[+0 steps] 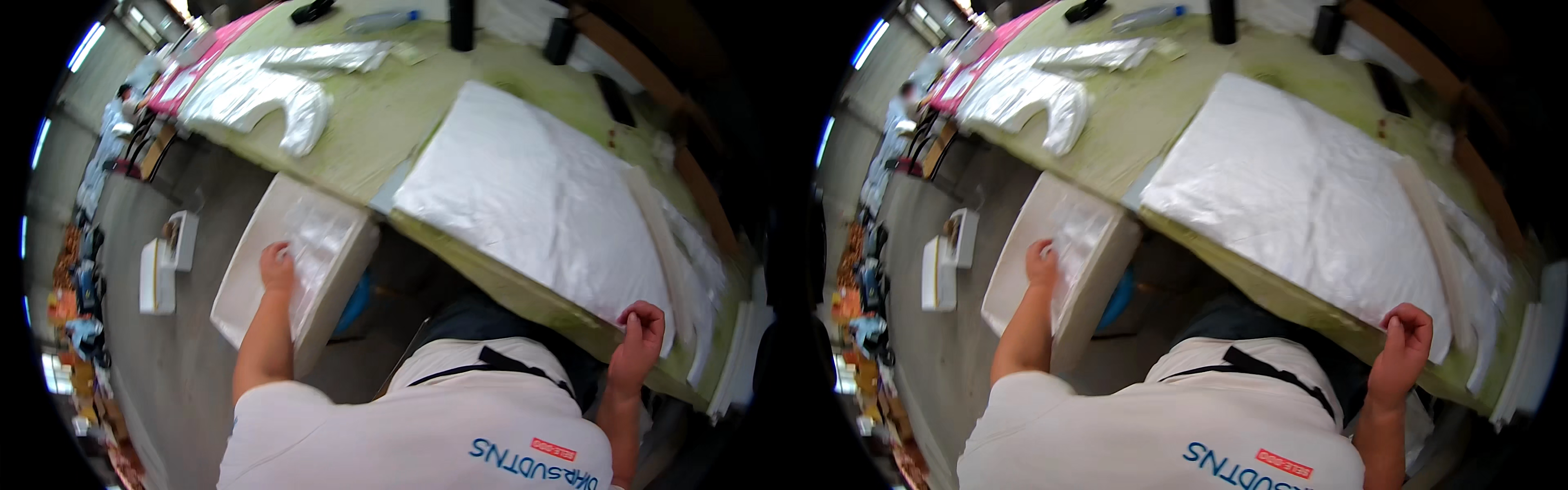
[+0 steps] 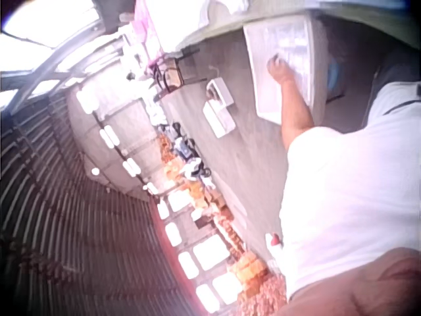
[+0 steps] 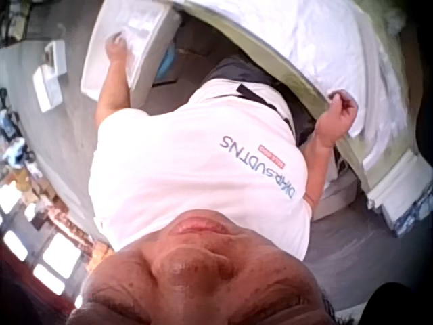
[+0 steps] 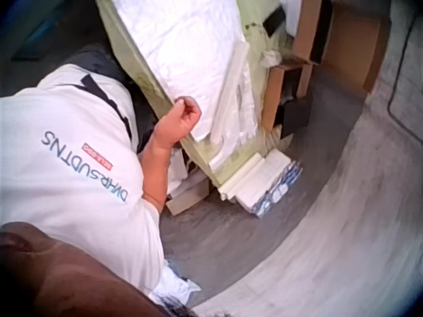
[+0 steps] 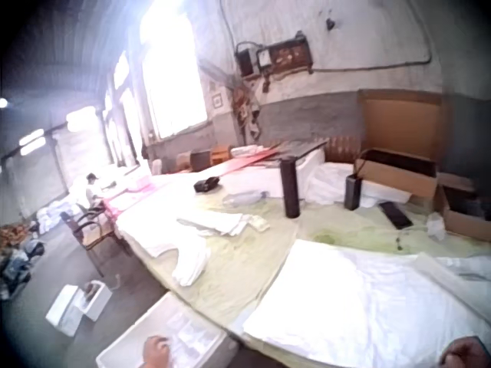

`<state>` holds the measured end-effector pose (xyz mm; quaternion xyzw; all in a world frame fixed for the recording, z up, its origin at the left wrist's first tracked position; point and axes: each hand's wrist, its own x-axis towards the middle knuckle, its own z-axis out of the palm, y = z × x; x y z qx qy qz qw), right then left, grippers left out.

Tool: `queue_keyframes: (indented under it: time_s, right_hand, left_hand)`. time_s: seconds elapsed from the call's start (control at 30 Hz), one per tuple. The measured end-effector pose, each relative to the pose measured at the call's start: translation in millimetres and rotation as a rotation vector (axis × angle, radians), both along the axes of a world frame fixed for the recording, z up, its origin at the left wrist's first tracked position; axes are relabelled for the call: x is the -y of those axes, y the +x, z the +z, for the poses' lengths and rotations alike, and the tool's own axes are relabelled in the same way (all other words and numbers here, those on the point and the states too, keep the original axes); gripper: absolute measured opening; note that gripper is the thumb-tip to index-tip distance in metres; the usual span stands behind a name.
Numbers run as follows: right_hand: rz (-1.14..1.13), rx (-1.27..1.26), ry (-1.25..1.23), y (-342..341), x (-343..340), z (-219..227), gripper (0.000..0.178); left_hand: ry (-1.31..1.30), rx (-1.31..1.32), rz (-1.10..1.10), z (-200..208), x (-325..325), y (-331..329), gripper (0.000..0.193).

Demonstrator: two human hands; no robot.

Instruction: The person wraps white foam pieces in plastic film on a workbench. They unroll the film, fold it around each piece, and place the wrapped items into a white styrofoam box. The process is repeated for multiple pieces.

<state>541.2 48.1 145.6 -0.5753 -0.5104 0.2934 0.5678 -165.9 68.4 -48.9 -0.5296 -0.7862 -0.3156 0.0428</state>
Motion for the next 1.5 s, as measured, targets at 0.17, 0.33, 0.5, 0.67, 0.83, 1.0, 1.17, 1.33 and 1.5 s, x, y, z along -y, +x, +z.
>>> queue_keyframes:
  time_s: [0.17, 0.33, 0.5, 0.67, 0.83, 1.0, 1.17, 1.33, 1.5]
  right_hand:
    - [-0.322, 1.274, 0.104, 120, -30, 11, 0.047]
    - [-0.171, 1.087, -0.408, 168, -1, 30, 0.06]
    - [-0.063, 0.676, -0.435, 90, 28, 42, 0.062]
    - [-0.062, 0.308, -0.298, 35, 36, 5, 0.068]
    - [-0.037, 0.225, -0.187, 19, 47, -7, 0.06]
    - [-0.075, -0.129, -0.241, 38, 94, -15, 0.043]
    - [-0.167, -0.255, -0.195, 53, 111, -29, 0.032]
    - [-0.189, -0.289, -0.165, 54, 108, -29, 0.028]
    - [-0.152, -0.285, -0.179, 55, 112, -32, 0.025]
  left_hand:
    - [0.358, 0.558, 0.021, -9, -9, -34, 0.029]
    - [0.379, 0.82, -0.101, 101, -80, 105, 0.023]
    - [0.135, 0.982, -0.658, 187, -82, 285, 0.032]
    - [-0.054, 0.541, -1.479, 243, -94, 489, 0.044]
    - [-0.138, -0.043, -1.646, 220, -97, 597, 0.052]
    - [-0.264, -0.176, -1.618, 219, -75, 594, 0.055]
    - [-0.088, -0.129, -1.606, 238, -71, 611, 0.052]
    - [-0.249, -0.078, -1.727, 245, -91, 673, 0.041]
    - [-0.624, -0.228, -1.626, 233, -103, 718, 0.036]
